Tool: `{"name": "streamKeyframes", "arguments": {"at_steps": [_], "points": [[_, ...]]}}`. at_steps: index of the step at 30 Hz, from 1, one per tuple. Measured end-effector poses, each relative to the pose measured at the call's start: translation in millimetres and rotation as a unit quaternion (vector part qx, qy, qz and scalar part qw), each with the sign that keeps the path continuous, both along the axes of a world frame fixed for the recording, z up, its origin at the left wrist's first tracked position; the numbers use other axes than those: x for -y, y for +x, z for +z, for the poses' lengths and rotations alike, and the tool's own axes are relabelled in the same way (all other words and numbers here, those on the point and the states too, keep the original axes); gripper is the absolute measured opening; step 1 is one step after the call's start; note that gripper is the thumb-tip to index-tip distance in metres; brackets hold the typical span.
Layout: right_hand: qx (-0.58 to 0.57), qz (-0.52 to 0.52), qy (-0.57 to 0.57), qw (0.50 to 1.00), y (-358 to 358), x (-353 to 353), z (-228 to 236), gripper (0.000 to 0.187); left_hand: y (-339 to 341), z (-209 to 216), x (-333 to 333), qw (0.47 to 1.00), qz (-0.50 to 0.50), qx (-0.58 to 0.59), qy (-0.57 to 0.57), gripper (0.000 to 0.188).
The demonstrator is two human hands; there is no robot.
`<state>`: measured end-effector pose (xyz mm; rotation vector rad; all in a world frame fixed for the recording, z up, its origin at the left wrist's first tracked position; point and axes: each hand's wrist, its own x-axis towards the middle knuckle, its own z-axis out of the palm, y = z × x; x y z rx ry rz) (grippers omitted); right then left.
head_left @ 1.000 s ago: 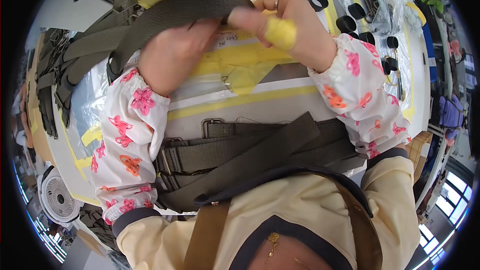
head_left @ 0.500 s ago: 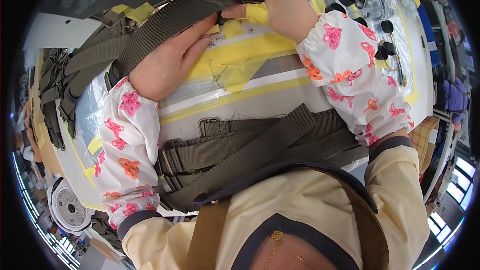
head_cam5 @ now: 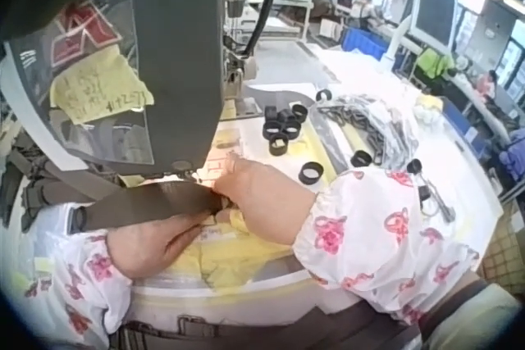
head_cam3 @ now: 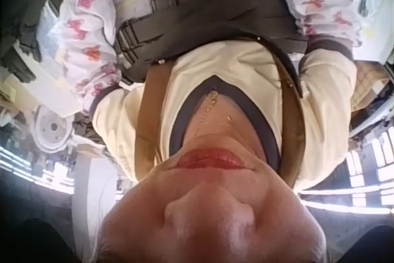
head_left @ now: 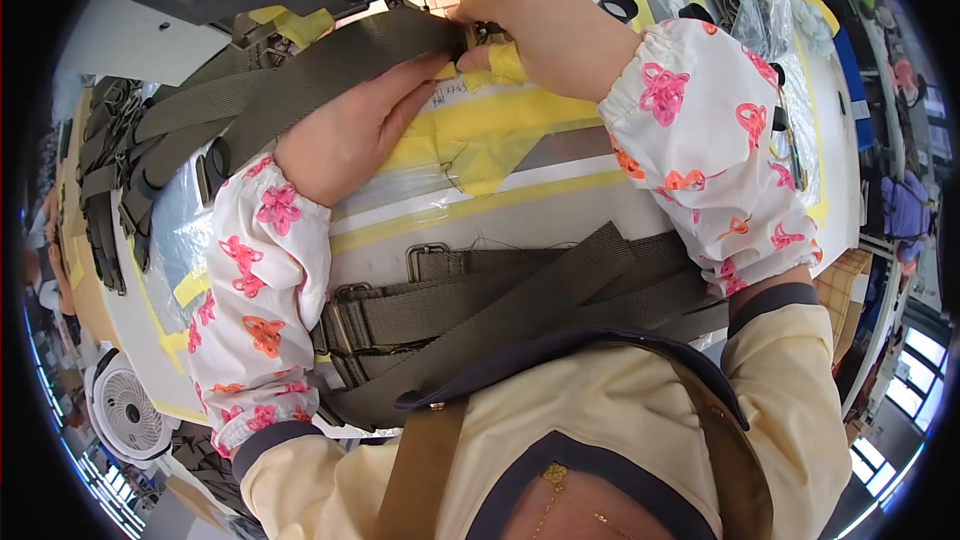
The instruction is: Assembling green nylon straps by sewing on plastic buckles and loops using an industrial sewing machine.
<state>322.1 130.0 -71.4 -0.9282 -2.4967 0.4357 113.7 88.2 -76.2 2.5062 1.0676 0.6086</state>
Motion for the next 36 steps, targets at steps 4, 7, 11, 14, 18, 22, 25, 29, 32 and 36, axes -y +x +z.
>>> {"name": "streamKeyframes", "arguments": {"at_steps": [4, 7, 11, 14, 18, 22, 25, 29, 32, 36], "points": [[0.051, -0.019, 0.118, 0.992, 2, 10, -23, 0.033, 3, -2, -2, 0.998, 0.001, -0.032, 0.046, 0.022], [-0.094, 0.011, 0.165, 0.982, 0, 24, -26, 0.024, 1, -3, 7, 0.988, 0.07, -0.024, -0.135, 0.022], [-0.045, 0.013, 0.158, 0.986, -4, 28, -13, 0.026, 4, 2, 12, 0.994, 0.078, -0.077, -0.023, 0.022], [0.049, -0.03, 0.196, 0.979, -11, 35, -9, 0.025, 1, 3, 13, 0.976, -0.015, -0.045, 0.213, 0.03], [0.043, -0.055, 0.216, 0.974, -11, 40, -15, 0.027, 2, 6, 8, 0.938, 0.029, -0.09, 0.333, 0.027], [0.033, -0.06, 0.208, 0.976, -11, 39, -16, 0.03, -10, -6, -15, 0.954, -0.03, -0.051, 0.293, 0.028], [0.028, -0.098, 0.193, 0.976, -11, 41, -11, 0.032, -9, -8, -21, 0.953, -0.036, -0.049, 0.298, 0.025], [0.007, -0.093, 0.189, 0.978, -11, 40, -13, 0.031, -7, -8, -19, 0.972, -0.033, -0.021, 0.234, 0.023], [0.023, -0.074, 0.2, 0.977, -9, 39, -11, 0.029, -8, -6, -21, 0.973, -0.037, -0.021, 0.226, 0.024], [0.048, -0.076, 0.221, 0.971, -7, 38, -12, 0.025, -5, -6, -14, 0.979, -0.015, -0.055, 0.197, 0.024]]}}
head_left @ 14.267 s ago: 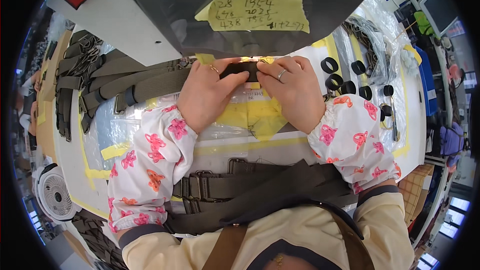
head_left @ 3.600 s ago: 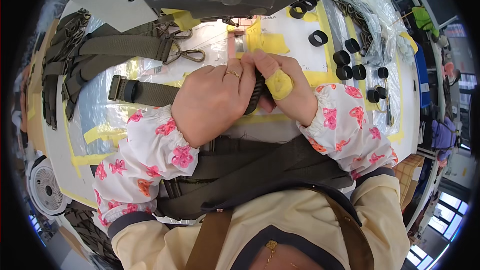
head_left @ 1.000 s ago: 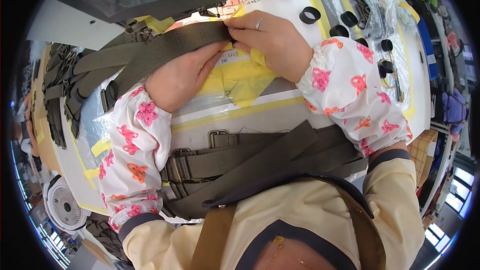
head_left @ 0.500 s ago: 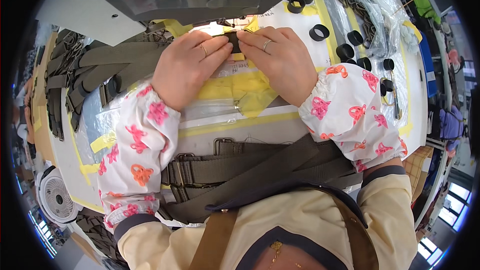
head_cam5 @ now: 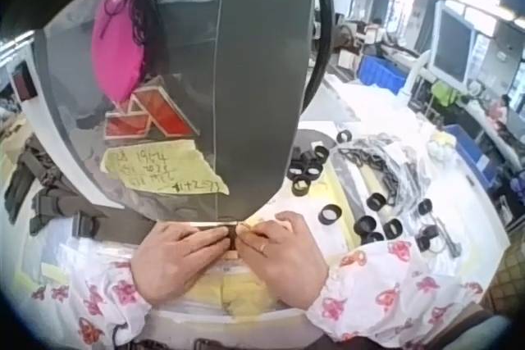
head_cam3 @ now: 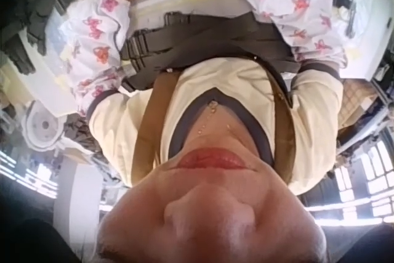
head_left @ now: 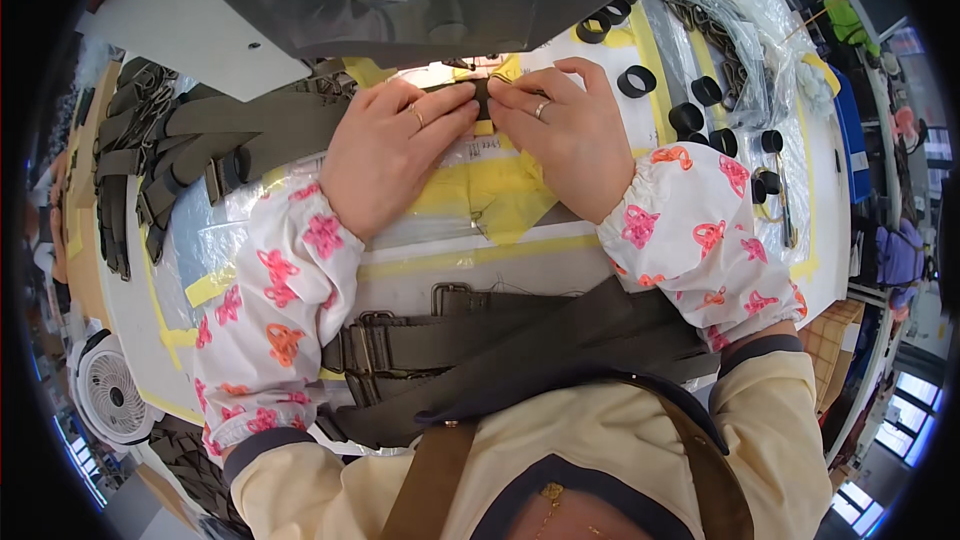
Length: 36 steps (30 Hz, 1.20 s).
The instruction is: Assembling green nylon straps by sewing on plastic buckles and loops using an industrial sewing machine.
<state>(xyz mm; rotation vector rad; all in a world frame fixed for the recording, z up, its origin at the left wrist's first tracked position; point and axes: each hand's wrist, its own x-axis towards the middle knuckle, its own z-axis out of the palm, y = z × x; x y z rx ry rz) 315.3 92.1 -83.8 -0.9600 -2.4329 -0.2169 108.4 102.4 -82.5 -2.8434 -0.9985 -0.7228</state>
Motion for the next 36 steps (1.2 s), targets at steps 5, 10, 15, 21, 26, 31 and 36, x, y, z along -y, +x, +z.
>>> {"name": "streamKeyframes", "arguments": {"at_steps": [5, 10, 15, 21, 26, 31, 36], "points": [[0.036, -0.014, 0.028, 0.999, -2, -3, 5, 0.022, 2, -4, 3, 0.996, 0.045, 0.081, -0.005, 0.024], [0.055, -0.01, -0.002, 0.998, -1, -3, 7, 0.024, -2, -10, 1, 0.993, 0.049, 0.099, -0.039, 0.023], [0.082, -0.016, 0.008, 0.996, 0, -3, 9, 0.026, -6, -7, 2, 0.996, 0.044, 0.063, -0.039, 0.027], [0.092, -0.014, 0.001, 0.996, 1, -5, 10, 0.031, -10, -10, -1, 0.996, 0.046, 0.038, -0.06, 0.031], [0.073, -0.01, -0.015, 0.997, 2, -4, 9, 0.032, -10, -10, 0, 0.998, 0.037, 0.044, -0.041, 0.031], [0.105, -0.018, -0.02, 0.994, 3, -7, 8, 0.032, -11, -14, -5, 0.997, 0.035, 0.036, -0.053, 0.032], [0.12, -0.03, -0.016, 0.992, 3, -15, 8, 0.032, -12, -15, -11, 0.993, 0.046, 0.068, -0.088, 0.033]]}}
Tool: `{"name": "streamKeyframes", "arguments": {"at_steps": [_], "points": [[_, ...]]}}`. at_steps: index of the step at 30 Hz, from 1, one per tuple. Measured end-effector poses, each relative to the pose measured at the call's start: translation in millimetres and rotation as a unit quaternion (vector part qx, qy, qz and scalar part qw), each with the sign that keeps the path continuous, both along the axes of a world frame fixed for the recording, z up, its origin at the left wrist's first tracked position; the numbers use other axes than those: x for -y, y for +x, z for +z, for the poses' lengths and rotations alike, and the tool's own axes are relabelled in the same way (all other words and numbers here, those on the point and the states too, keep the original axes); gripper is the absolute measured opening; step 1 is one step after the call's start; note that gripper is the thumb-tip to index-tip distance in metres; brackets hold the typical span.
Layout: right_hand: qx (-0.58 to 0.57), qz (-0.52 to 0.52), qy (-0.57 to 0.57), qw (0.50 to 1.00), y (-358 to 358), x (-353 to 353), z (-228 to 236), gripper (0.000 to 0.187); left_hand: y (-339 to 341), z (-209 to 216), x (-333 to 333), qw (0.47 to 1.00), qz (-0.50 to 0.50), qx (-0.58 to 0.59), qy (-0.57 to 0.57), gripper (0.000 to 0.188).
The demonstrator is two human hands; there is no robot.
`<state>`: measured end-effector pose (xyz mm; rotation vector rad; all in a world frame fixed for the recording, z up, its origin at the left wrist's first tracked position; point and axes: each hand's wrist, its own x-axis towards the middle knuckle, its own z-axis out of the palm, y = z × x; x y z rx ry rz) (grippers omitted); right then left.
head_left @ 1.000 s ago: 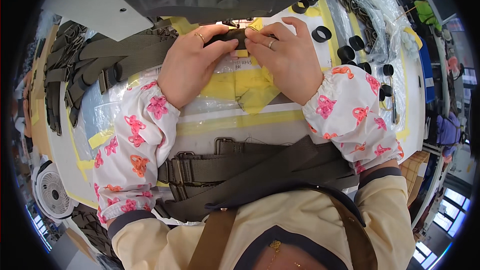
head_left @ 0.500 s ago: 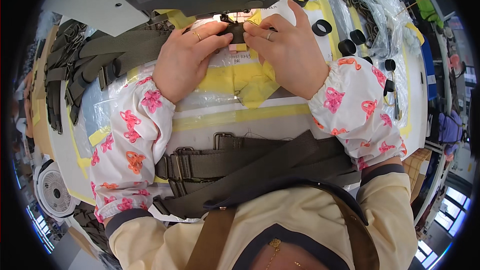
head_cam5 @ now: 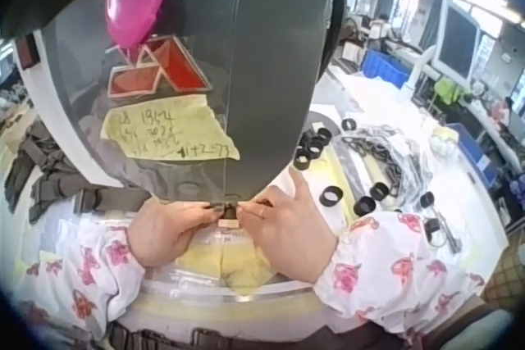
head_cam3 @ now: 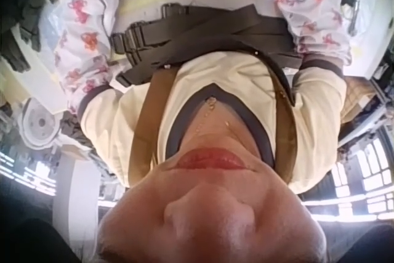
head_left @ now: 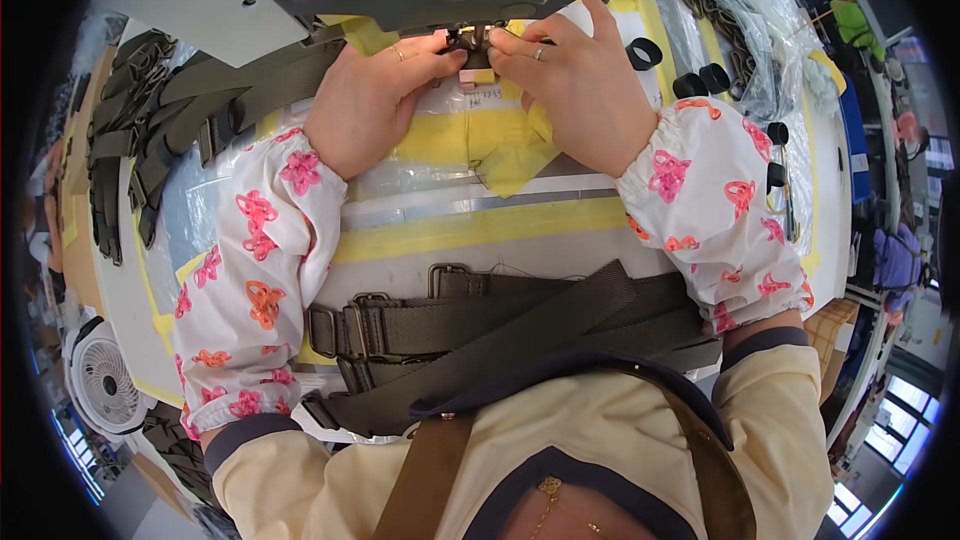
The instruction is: Assembling green nylon straps by sewing on plastic buckles and loops using an industrial sewing machine.
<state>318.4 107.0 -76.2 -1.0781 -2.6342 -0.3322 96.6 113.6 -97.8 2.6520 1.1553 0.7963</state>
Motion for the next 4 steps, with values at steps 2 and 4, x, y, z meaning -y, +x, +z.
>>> {"name": "streamKeyframes", "arguments": {"at_steps": [2, 4], "points": [[0.009, -0.004, -0.017, 1.0, 2.5, -4.7, 1.1, 0.033, -0.3, -1.0, -7.3, 1.0, -0.003, 0.011, -0.01, 0.033], [0.03, -0.02, -0.028, 0.999, 1.8, -9.4, 2.8, 0.034, -3.0, -1.6, -11.3, 1.0, 0.004, 0.016, -0.023, 0.034]]}}
